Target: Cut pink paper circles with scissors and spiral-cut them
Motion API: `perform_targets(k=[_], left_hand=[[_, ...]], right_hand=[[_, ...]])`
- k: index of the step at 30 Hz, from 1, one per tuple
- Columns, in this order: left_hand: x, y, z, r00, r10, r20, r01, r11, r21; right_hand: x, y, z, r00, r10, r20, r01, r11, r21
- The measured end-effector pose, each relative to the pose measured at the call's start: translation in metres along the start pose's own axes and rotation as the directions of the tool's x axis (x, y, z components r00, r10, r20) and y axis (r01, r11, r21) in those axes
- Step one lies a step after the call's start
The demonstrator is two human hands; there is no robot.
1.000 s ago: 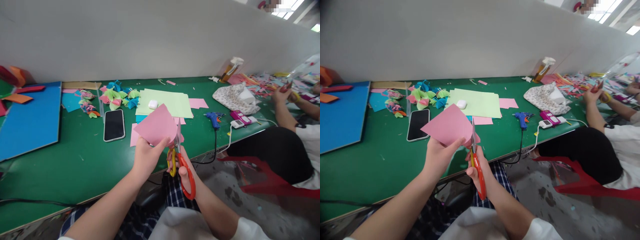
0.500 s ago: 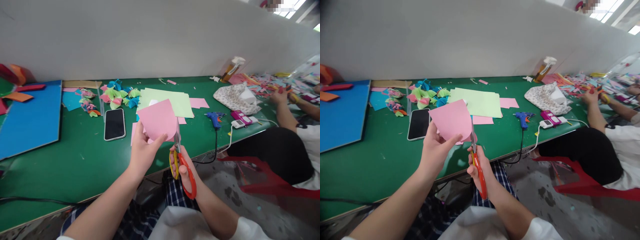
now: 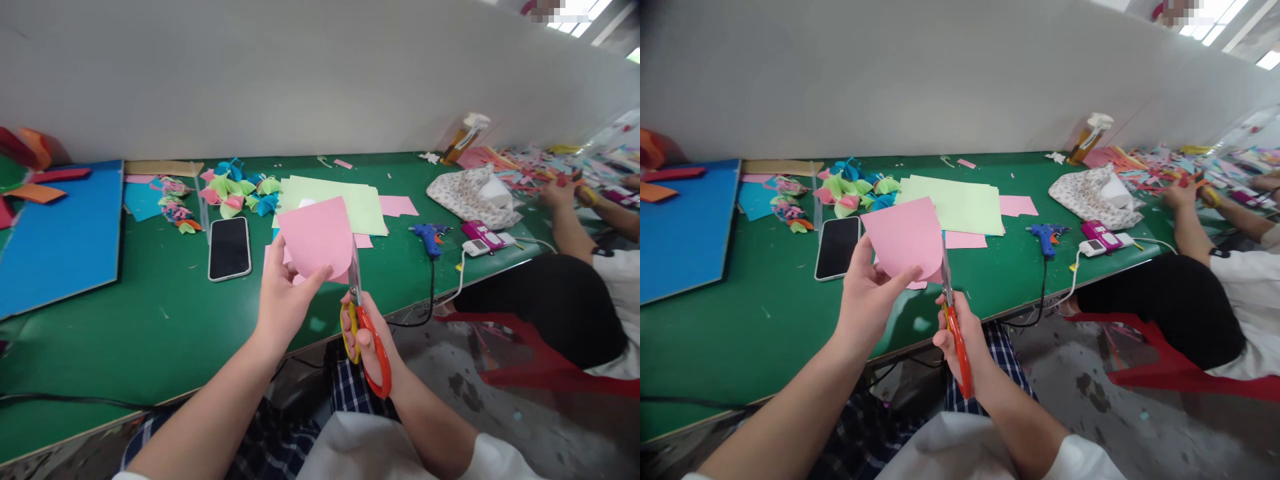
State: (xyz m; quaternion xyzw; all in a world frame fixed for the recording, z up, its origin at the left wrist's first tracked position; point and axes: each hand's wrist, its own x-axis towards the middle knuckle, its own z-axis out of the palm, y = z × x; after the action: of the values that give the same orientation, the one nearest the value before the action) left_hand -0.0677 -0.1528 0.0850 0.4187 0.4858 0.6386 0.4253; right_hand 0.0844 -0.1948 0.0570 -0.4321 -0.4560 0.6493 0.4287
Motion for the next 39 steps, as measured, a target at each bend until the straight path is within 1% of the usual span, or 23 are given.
perform_targets(k=[4,8,13,17,22,25,28,32,37,39], left_hand=[[0.001,0.003,-0.001,0.999,-0.035,-0.028,0.035,0.999,-0.008],[0.002,0.007,-0.003,0.998,-0.04,-0.044,0.039,0.999,-0.011],[0.002,0.006,-0.006,0.999,-0.029,-0.027,0.029,0.999,-0.018],[0.002,0.004,-0.007,0.999,-0.021,0.035,0.02,1.0,0.016],[0.002,0.005,-0.006,0.994,-0.027,0.107,0.019,0.997,0.074],[0.002,0.006,-0.006,0.99,-0.03,0.139,0.016,0.995,0.098],[0.002,0.005,-0.006,0.989,-0.037,0.141,0.024,0.995,0.097],[0.002,0.005,-0.007,0.991,-0.028,0.131,0.017,0.996,0.085],[0.004,0.005,-0.009,0.994,-0.011,0.108,0.003,0.997,0.071],[0.005,0.006,-0.011,0.995,0.0,0.097,-0.006,0.998,0.069]], right_hand=[[-0.001,0.0,0.001,0.999,0.029,-0.029,-0.028,0.998,0.047],[-0.002,0.001,0.001,0.999,0.038,-0.039,-0.036,0.997,0.062],[0.0,0.003,0.0,0.999,0.031,-0.025,-0.029,0.996,0.08],[0.004,0.004,-0.004,0.999,-0.037,-0.007,0.037,0.996,0.081],[0.006,0.011,-0.013,0.987,-0.161,0.006,0.161,0.987,-0.026],[0.006,0.014,-0.016,0.982,-0.188,-0.003,0.188,0.981,-0.045],[0.005,0.014,-0.015,0.983,-0.182,-0.004,0.182,0.983,-0.013],[0.004,0.009,-0.011,0.985,-0.173,-0.002,0.173,0.985,0.023],[0.004,0.001,-0.007,0.997,-0.055,-0.058,0.058,0.997,0.043],[0.003,0.0,-0.006,0.996,-0.025,-0.083,0.029,0.999,0.044]])
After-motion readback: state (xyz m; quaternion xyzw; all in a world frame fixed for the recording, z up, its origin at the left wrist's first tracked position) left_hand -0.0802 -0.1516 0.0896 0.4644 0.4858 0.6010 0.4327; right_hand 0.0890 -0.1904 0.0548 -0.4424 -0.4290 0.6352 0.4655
